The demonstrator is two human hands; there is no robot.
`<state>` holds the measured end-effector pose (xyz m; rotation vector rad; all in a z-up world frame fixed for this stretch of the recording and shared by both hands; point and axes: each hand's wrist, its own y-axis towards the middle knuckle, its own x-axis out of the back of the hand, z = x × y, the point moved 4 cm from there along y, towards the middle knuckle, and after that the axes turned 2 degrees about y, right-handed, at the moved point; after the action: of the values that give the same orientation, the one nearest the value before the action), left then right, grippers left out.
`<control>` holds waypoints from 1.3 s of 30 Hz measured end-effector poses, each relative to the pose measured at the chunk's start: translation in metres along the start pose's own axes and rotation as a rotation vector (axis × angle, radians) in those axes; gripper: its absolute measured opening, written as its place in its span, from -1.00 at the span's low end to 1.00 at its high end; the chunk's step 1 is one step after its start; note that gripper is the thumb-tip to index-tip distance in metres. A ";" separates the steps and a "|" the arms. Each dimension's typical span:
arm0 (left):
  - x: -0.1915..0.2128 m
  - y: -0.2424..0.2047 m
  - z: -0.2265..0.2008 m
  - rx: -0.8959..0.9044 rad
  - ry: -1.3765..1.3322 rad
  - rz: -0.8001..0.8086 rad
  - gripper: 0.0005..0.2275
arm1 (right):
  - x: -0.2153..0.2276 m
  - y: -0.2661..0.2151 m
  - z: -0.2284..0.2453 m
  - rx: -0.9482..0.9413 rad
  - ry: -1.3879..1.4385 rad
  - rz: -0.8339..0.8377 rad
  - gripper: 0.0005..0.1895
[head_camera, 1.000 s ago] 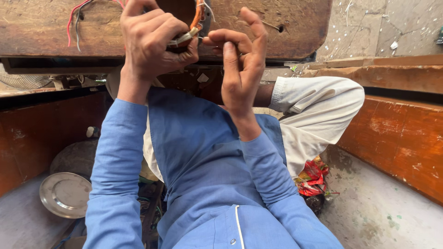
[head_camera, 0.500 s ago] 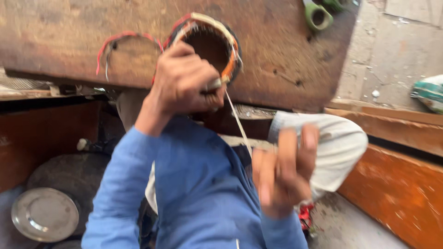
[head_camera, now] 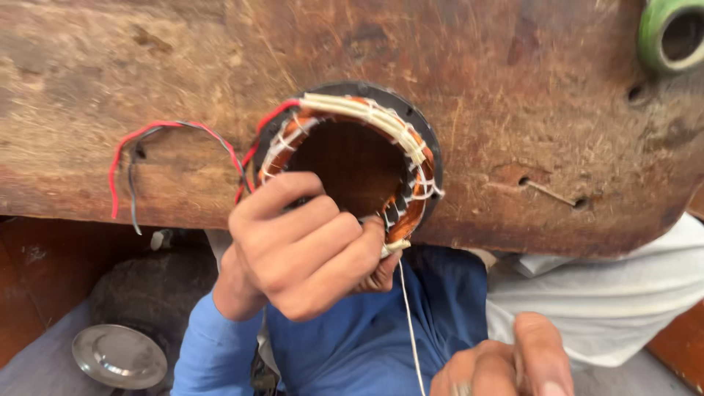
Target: The person winds a white wire around a motor stator placed on a wooden table, using both hands to thread and secure the wire. The person uses scissors to cut the wire at the end of the process.
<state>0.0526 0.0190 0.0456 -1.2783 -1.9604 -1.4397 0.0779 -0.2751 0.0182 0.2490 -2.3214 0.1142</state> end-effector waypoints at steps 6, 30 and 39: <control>0.002 0.004 -0.003 0.010 -0.003 0.006 -0.86 | 0.008 -0.059 0.027 0.256 0.250 -0.015 -0.77; 0.001 -0.014 -0.014 0.004 0.018 -0.119 -0.82 | -0.002 0.078 -0.071 -1.306 1.549 -0.392 -0.87; 0.002 -0.019 -0.016 0.023 0.020 -0.121 -0.54 | -0.026 0.093 -0.057 -1.355 1.848 -0.425 -0.86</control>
<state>0.0327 0.0044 0.0437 -1.1493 -2.0664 -1.4754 0.1158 -0.1718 0.0387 -0.1045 -0.1729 -0.9685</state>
